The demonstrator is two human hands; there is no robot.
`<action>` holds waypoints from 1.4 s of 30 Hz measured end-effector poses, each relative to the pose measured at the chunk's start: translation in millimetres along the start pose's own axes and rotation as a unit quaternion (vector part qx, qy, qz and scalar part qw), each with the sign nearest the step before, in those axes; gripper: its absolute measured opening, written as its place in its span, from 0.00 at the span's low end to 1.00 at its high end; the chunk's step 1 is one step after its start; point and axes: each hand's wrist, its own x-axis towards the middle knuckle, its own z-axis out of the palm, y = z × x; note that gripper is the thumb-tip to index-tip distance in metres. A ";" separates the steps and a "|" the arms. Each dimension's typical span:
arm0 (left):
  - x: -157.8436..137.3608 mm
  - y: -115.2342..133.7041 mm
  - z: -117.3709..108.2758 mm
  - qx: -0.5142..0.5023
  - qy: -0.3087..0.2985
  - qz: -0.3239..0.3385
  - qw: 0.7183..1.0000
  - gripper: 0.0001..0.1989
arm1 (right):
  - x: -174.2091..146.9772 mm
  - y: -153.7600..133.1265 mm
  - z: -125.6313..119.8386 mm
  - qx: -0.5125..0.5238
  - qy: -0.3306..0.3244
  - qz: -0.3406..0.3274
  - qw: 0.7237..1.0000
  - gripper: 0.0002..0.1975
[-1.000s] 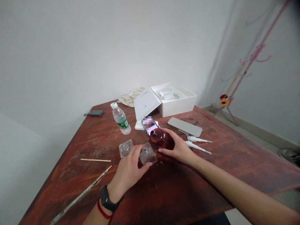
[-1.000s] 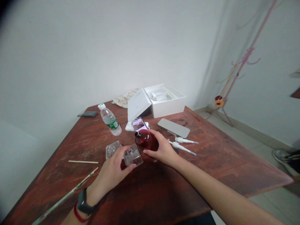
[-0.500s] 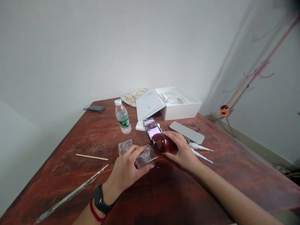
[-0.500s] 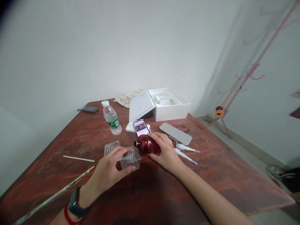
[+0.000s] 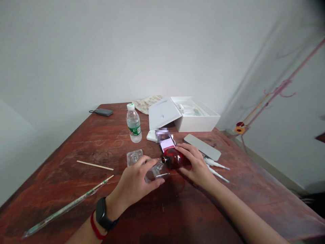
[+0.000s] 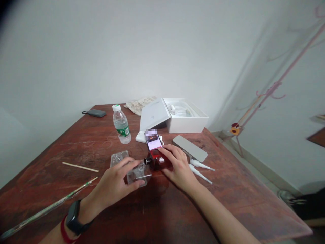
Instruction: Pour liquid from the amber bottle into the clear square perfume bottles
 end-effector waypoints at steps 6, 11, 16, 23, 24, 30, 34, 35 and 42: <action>0.1 0.0 1.6 0.000 0.005 0.014 1.000 0.27 | 0.7 -2.3 -5.7 -0.031 -0.007 -0.018 0.999 0.35; 0.4 0.4 0.8 -0.002 -0.001 0.016 1.000 0.27 | 3.7 -5.6 -13.8 -0.073 -0.014 -0.050 0.996 0.34; 0.8 0.3 1.1 0.004 0.000 0.019 1.000 0.28 | 7.3 -10.8 -21.8 -0.103 -0.034 -0.074 0.991 0.38; 0.2 -2.3 3.9 0.007 0.005 0.025 1.000 0.28 | 11.1 -10.0 -29.4 -0.128 -0.050 -0.093 0.986 0.39; 0.2 -2.7 4.1 0.006 0.009 0.025 1.000 0.27 | 12.0 -9.8 -30.1 -0.131 -0.052 -0.095 0.986 0.39; 0.2 -3.1 3.9 0.003 0.007 0.023 1.000 0.27 | 17.1 -9.9 -33.9 -0.144 -0.058 -0.110 0.982 0.39; 0.7 -1.7 3.4 0.004 0.003 0.020 1.000 0.27 | 18.9 -9.8 -36.2 -0.147 -0.060 -0.115 0.981 0.41; 0.8 -1.6 3.5 0.004 0.003 0.020 1.000 0.27 | 19.3 -9.4 -36.7 -0.149 -0.060 -0.116 0.980 0.42; 0.8 -2.1 4.6 -0.010 0.014 0.025 1.000 0.26 | 23.8 -7.0 -41.6 -0.164 -0.068 -0.137 0.975 0.43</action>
